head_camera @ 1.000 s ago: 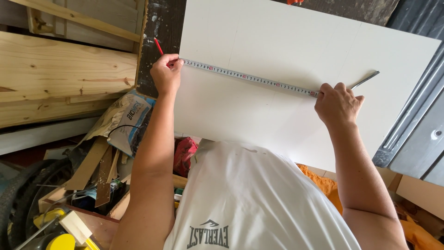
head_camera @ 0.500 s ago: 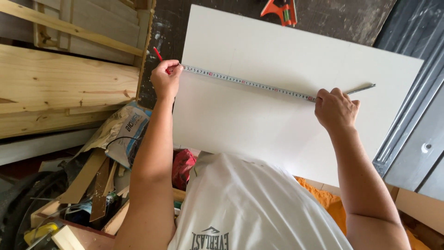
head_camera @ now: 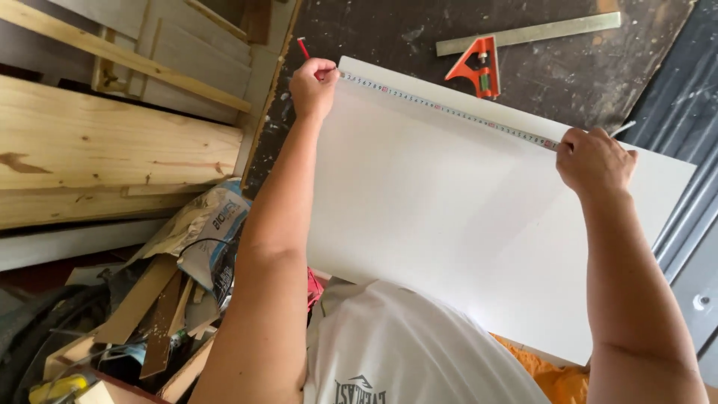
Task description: Measuring and marking a white board using a combination square, tape measure, and pencil in a workshop.
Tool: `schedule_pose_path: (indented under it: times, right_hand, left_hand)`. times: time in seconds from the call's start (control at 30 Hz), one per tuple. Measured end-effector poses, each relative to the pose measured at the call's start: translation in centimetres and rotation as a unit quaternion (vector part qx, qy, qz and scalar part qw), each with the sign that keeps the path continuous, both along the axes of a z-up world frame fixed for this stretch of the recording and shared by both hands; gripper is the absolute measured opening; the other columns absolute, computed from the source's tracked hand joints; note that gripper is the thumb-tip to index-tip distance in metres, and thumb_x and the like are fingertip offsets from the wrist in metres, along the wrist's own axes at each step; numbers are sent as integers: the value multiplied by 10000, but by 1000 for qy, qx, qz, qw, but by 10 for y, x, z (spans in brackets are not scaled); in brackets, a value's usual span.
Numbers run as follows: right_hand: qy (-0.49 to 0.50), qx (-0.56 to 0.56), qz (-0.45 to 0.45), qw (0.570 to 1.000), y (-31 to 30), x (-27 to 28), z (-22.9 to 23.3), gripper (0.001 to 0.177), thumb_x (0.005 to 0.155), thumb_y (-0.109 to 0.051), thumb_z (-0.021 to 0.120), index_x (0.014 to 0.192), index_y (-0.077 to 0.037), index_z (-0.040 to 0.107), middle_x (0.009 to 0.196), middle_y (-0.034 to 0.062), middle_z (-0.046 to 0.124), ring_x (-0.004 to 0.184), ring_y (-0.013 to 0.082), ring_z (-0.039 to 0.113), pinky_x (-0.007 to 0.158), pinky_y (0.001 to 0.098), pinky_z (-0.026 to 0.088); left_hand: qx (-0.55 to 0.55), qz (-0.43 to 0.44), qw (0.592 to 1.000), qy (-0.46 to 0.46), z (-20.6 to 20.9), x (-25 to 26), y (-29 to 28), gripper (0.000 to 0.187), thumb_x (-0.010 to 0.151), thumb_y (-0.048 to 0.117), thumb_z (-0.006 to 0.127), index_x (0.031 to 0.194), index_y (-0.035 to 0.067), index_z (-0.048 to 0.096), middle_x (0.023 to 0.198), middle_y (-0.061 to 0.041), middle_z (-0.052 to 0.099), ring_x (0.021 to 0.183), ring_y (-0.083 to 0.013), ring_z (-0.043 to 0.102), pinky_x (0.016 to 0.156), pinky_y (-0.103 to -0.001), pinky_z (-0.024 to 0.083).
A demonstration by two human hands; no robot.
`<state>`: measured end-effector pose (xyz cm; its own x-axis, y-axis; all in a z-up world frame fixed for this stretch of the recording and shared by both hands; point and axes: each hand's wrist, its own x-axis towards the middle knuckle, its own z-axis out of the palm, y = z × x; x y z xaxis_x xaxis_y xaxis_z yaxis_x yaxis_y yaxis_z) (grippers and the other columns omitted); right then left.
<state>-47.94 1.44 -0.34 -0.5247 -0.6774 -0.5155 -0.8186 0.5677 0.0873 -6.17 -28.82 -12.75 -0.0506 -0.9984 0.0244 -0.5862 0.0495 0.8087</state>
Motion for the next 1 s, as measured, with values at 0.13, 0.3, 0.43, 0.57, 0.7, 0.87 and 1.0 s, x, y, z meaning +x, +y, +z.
schedule_pose_path:
  times: [0.13, 0.3, 0.43, 0.57, 0.7, 0.87, 1.0]
  right_hand:
    - [11, -15, -2, 1000, -4, -9, -11, 367, 1092, -309, 423, 1183, -218, 767, 1236, 135, 687, 1082, 375, 691, 931, 578, 418]
    - [13, -39, 8, 999, -6, -12, -24, 347, 1120, -314, 444, 1190, -202, 765, 1242, 123, 700, 1053, 352, 696, 972, 576, 411]
    - [19, -45, 0, 999, -9, -13, -27, 354, 1120, -318, 439, 1205, -213, 766, 1222, 143, 698, 1069, 357, 682, 950, 558, 404]
    - [12, -32, -11, 999, -16, -9, -19, 374, 1110, -296, 414, 1228, -207, 758, 1228, 146, 693, 1068, 353, 678, 969, 568, 401]
    - [7, -5, -14, 1000, -21, -6, -14, 377, 1100, -280, 402, 1233, -203, 747, 1222, 140, 696, 1084, 342, 670, 973, 568, 418]
    - [46, -40, -11, 998, -7, -27, -69, 360, 1066, -308, 446, 1191, -311, 783, 1206, 79, 742, 1146, 341, 721, 956, 624, 414]
    - [45, -33, -18, 998, -7, -30, -73, 377, 1052, -302, 434, 1196, -327, 782, 1207, 68, 746, 1130, 330, 731, 943, 631, 429]
  left_hand:
    - [-29, -10, 999, -22, -10, -8, -10, 156, 761, 218, 748, 890, 213, 836, 792, 39, 820, 721, -120, 747, 743, -297, 588]
    - [0, -2, 1000, -13, 1, -8, -6, 89, 834, 178, 778, 917, 173, 811, 779, 26, 775, 704, -126, 701, 716, -301, 582]
    - [-17, -9, 1000, -9, 4, -12, -2, 95, 855, 169, 787, 948, 157, 773, 832, 17, 778, 740, -128, 710, 729, -301, 592]
    - [-157, -31, 985, 68, 46, -43, 21, 341, 921, 147, 749, 1190, 113, 542, 973, -66, 750, 894, -217, 674, 817, -359, 555]
    - [21, -193, 938, 286, 82, -103, 64, 400, 1104, 414, 474, 1158, 80, 686, 751, -75, 761, 675, -148, 719, 620, -268, 570]
    - [101, -284, 903, 306, 66, -172, 113, 181, 1008, 263, 706, 967, 130, 823, 708, -87, 780, 681, -106, 730, 665, -249, 610]
    - [42, -315, 913, 256, 29, -210, 119, 135, 909, 255, 832, 878, 129, 795, 595, -42, 721, 550, -79, 637, 533, -223, 528]
